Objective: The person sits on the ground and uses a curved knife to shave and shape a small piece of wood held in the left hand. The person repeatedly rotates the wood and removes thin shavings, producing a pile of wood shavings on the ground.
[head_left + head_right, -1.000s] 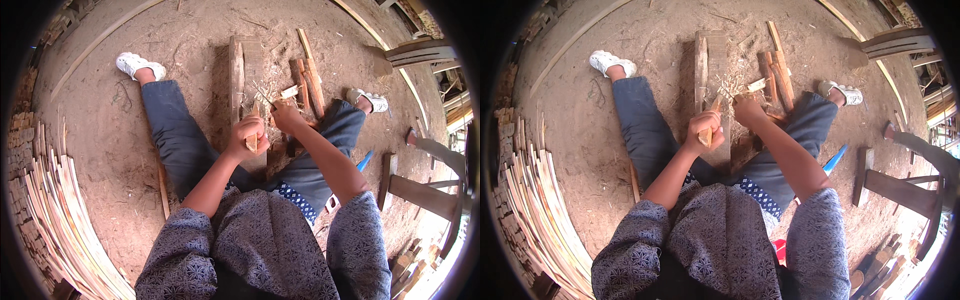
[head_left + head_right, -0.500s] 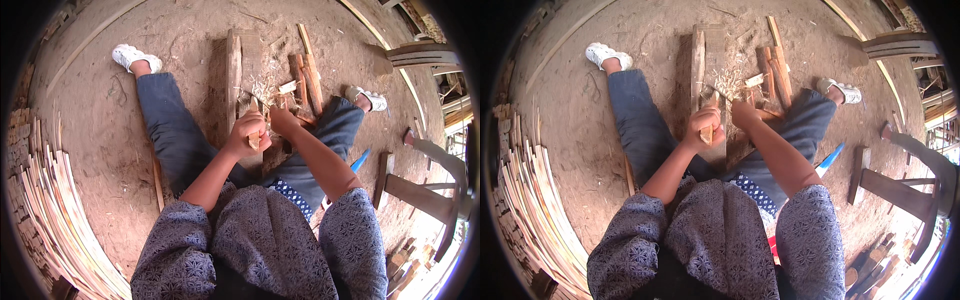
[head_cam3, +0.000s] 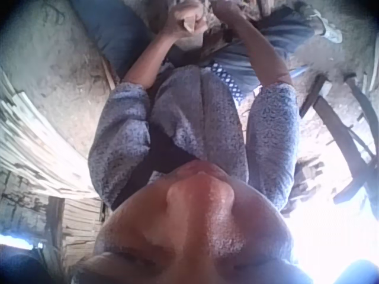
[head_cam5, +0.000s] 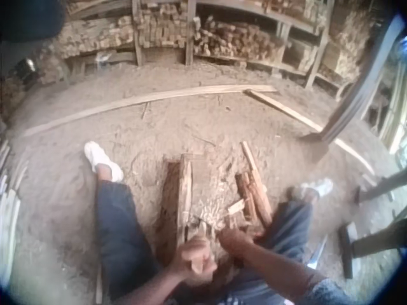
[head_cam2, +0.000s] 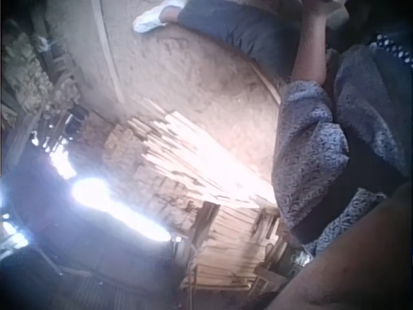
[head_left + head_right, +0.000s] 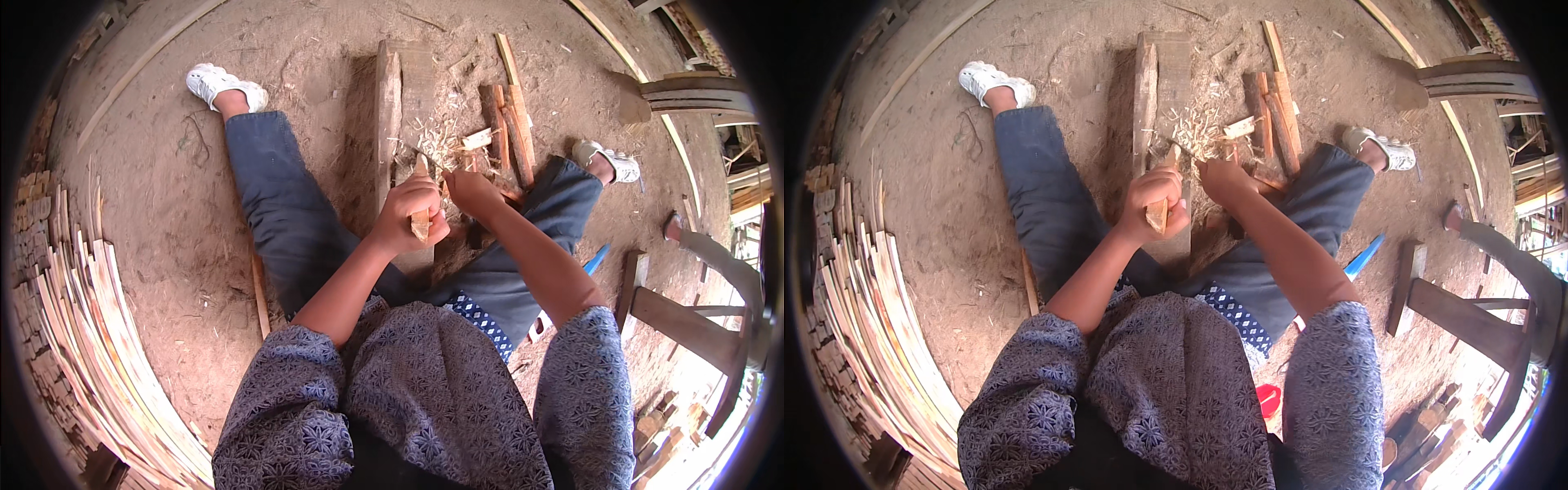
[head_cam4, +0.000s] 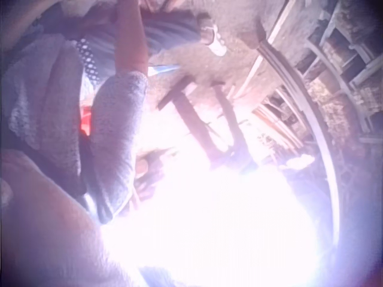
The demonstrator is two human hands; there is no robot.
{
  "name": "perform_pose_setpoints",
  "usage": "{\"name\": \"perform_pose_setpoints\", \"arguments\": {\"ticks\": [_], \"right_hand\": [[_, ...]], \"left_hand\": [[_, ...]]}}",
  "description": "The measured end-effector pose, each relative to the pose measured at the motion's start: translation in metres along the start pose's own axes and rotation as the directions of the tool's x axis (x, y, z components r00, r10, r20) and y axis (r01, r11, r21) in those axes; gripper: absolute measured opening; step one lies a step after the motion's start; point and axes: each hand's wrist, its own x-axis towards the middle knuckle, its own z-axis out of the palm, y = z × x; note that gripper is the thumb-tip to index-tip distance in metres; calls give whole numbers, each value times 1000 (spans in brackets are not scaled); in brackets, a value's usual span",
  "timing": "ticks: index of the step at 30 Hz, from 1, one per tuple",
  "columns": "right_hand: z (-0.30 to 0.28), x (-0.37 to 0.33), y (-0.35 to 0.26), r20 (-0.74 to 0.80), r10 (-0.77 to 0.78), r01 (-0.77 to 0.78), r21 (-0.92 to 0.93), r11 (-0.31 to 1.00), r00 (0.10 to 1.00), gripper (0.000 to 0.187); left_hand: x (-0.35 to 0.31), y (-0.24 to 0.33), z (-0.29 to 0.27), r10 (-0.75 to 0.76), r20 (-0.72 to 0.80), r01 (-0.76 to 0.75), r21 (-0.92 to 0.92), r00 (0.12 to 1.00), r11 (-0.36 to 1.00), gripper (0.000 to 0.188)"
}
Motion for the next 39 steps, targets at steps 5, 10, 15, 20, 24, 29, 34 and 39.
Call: {"name": "perform_pose_setpoints", "arguments": {"ticks": [5, 10, 15, 20, 24, 29, 34, 39], "right_hand": [[18, 22, 25, -19, -47, 47, -14, 999, 999, 44], [-8, -10, -1, -66, -71, 72, 5, 997, 995, 51], [-6, -13, -3, -25, -50, 52, 63, 997, 998, 54], [16, 15, 11, -35, -40, 38, -59, 998, 999, 52], [42, 42, 23, -109, -53, 40, -119, 992, 993, 52], [52, 49, 40, -157, -131, 123, -56, 991, 979, 49], [7, -6, 9, -92, -80, 87, 74, 993, 993, 47], [31, 20, 23, -19, -156, 152, -131, 980, 988, 36]], "left_hand": [[-5, 1, 4, 10, 53, -11, 16, 999, 1000, 32], [1, -3, -2, 47, -3, -47, 10, 999, 999, 29], [-1, -6, 0, 28, -38, -27, 17, 999, 999, 32], [3, -3, 4, 33, -10, -33, 2, 999, 999, 32], [-2, -8, 3, -10, -38, 10, 9, 999, 1000, 32], [-6, -1, 9, 37, -3, -36, 43, 999, 998, 33], [-10, 0, 0, 32, 35, -34, 63, 999, 997, 29], [-8, 0, 6, 5, 72, -7, 29, 997, 1000, 31]]}}
